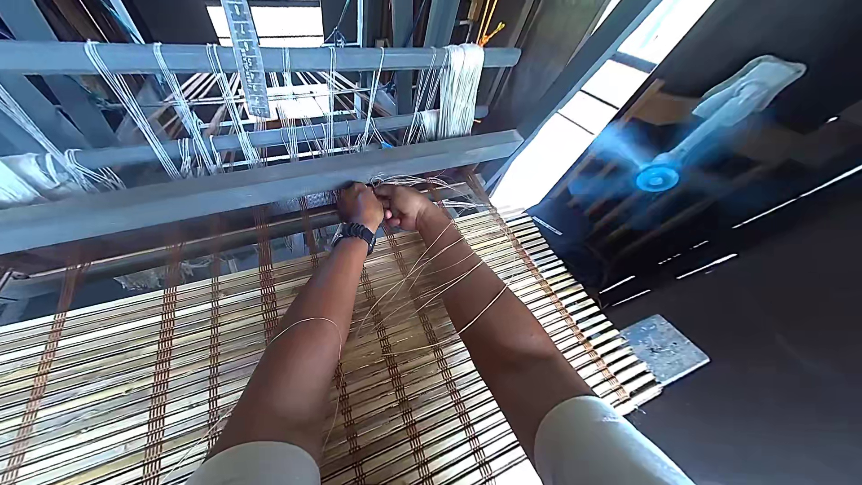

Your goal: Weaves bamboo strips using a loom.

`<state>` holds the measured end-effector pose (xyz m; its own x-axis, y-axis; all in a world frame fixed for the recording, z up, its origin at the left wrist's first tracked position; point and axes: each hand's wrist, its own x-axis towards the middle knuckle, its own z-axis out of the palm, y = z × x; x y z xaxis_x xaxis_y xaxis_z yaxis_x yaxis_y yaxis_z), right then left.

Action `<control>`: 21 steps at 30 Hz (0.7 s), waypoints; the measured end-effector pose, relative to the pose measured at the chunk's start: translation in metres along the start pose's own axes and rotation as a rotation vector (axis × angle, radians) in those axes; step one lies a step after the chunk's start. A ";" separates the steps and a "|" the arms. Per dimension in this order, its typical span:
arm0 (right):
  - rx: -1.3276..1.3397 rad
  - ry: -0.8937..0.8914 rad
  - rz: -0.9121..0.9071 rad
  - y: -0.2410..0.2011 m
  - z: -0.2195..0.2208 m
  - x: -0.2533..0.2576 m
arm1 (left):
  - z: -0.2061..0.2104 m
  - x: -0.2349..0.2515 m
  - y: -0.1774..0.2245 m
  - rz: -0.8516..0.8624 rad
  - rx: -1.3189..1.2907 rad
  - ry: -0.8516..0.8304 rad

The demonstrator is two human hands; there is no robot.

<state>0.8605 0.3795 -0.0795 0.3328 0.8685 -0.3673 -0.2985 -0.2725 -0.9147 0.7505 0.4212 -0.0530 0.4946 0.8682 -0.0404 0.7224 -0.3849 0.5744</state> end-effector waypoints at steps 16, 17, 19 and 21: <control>0.451 0.276 -0.016 -0.018 -0.027 -0.049 | -0.020 -0.018 -0.008 -0.051 -0.325 0.092; 0.414 0.272 -0.021 -0.018 -0.032 -0.055 | -0.024 -0.017 -0.011 -0.053 -0.458 0.077; 0.297 0.215 -0.038 -0.015 -0.040 -0.067 | -0.032 -0.017 -0.017 -0.047 -0.799 0.031; 0.132 0.133 -0.080 -0.010 -0.043 -0.077 | -0.037 -0.017 -0.023 -0.045 -1.105 -0.035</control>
<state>0.8765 0.2973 -0.0495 0.4731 0.8204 -0.3212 -0.3782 -0.1401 -0.9151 0.7077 0.4267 -0.0350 0.5043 0.8585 -0.0929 -0.0801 0.1537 0.9849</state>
